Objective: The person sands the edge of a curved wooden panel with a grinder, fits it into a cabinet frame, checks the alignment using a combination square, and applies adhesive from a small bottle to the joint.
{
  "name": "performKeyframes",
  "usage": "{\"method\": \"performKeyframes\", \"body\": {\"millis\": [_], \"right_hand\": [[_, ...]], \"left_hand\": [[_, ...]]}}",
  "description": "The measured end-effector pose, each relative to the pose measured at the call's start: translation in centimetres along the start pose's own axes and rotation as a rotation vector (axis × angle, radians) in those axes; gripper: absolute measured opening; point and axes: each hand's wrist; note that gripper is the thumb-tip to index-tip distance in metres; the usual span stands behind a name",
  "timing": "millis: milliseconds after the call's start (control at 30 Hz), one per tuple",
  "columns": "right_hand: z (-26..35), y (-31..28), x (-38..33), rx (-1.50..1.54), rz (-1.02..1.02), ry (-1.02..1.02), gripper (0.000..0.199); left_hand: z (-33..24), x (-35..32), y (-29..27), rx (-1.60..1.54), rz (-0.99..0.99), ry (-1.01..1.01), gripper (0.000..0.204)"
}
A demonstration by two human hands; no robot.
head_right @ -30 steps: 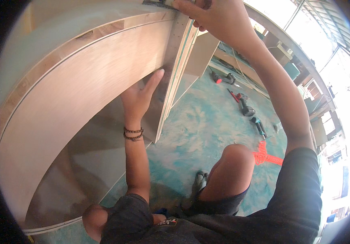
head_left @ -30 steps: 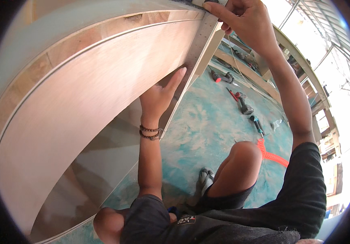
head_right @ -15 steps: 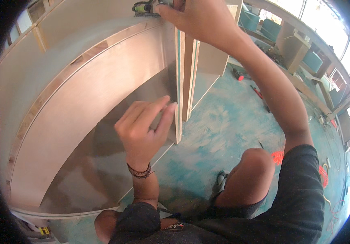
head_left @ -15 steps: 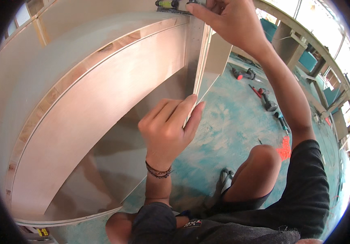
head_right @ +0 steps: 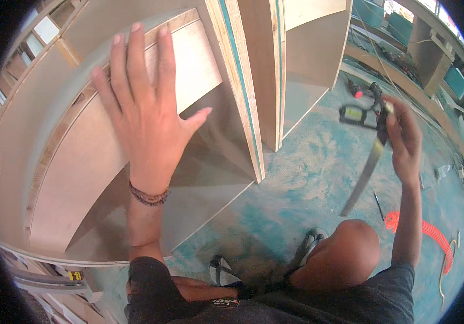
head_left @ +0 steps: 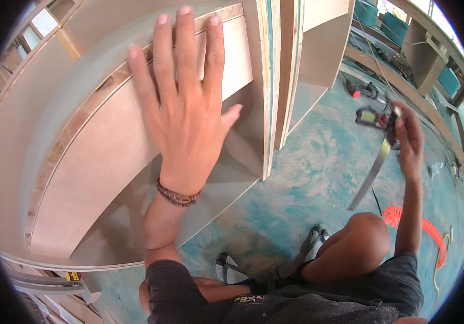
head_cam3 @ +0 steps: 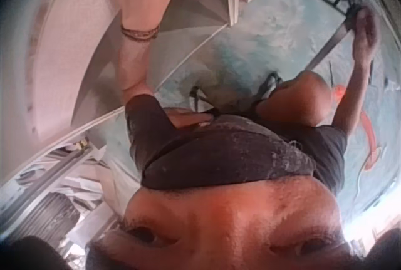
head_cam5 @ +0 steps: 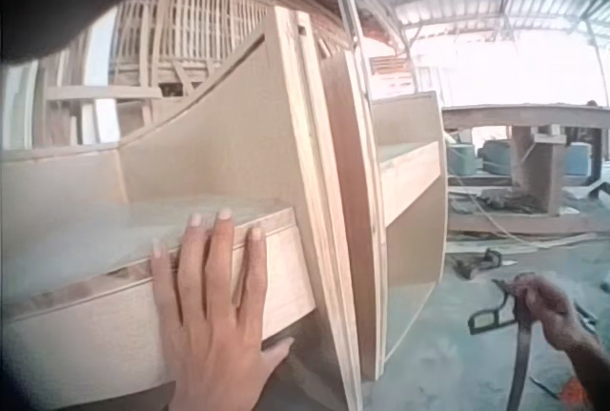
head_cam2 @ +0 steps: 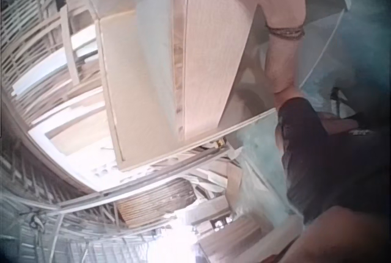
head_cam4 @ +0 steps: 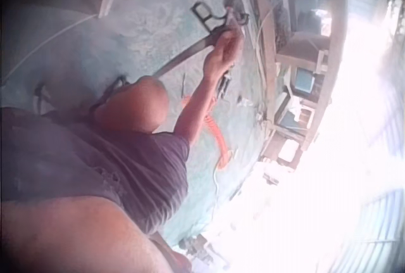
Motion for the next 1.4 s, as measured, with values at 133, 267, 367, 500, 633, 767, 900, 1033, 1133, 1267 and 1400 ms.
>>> {"method": "performKeyframes", "body": {"millis": [133,267,367,500,633,767,900,1033,1133,1267,1400], "right_hand": [[-12.2,2.4,-4.4,0.182,0.176,0.385,0.028],[-24.2,6.5,-10.5,0.174,0.403,0.496,0.022],[-28.0,9.1,-13.7,0.318,0.444,0.762,0.021],[-30.5,11.7,-16.1,0.355,0.446,0.861,0.023],[-31.7,12.6,-17.8,0.406,0.432,0.92,0.024],[-32.5,12.5,-18.9,0.365,0.46,0.943,0.024],[-35.7,12.2,-20.8,0.327,0.378,0.785,0.023],[-33.7,13.5,-20.9,0.005,0.338,0.745,0.022],[-33.2,14.0,-21.4,-0.072,0.198,0.714,0.022],[-33.0,14.8,-21.9,-0.146,0.18,0.749,0.023],[-31.9,14.7,-22.0,-0.169,0.154,0.794,0.028]], "left_hand": [[-0.5,2.6,-0.9,-0.064,0.104,-0.011,0.122],[0.7,1.8,1.8,0.059,-0.005,-0.015,0.117],[1.0,2.2,2.4,0.158,-0.055,-0.004,0.116],[1.0,2.4,1.8,0.186,-0.028,0.001,0.113],[1.2,2.4,2.1,0.187,-0.052,0.008,0.112],[1.1,2.6,2.3,0.152,-0.076,0.023,0.111],[0.5,3.1,2.1,0.128,-0.073,0.014,0.112],[1.0,2.2,2.3,0.172,-0.023,0.055,0.111],[1.0,2.1,2.0,0.227,0.019,0.052,0.107],[1.1,1.8,1.3,0.289,0.085,0.039,0.105],[0.7,2.4,1.2,0.308,0.081,0.044,0.107]]}}
Point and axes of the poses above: each hand's wrist, its own x-axis towards the middle knuckle, its own y-axis out of the palm, z = x × y, and after that the axes turned 13 degrees about z, right-handed
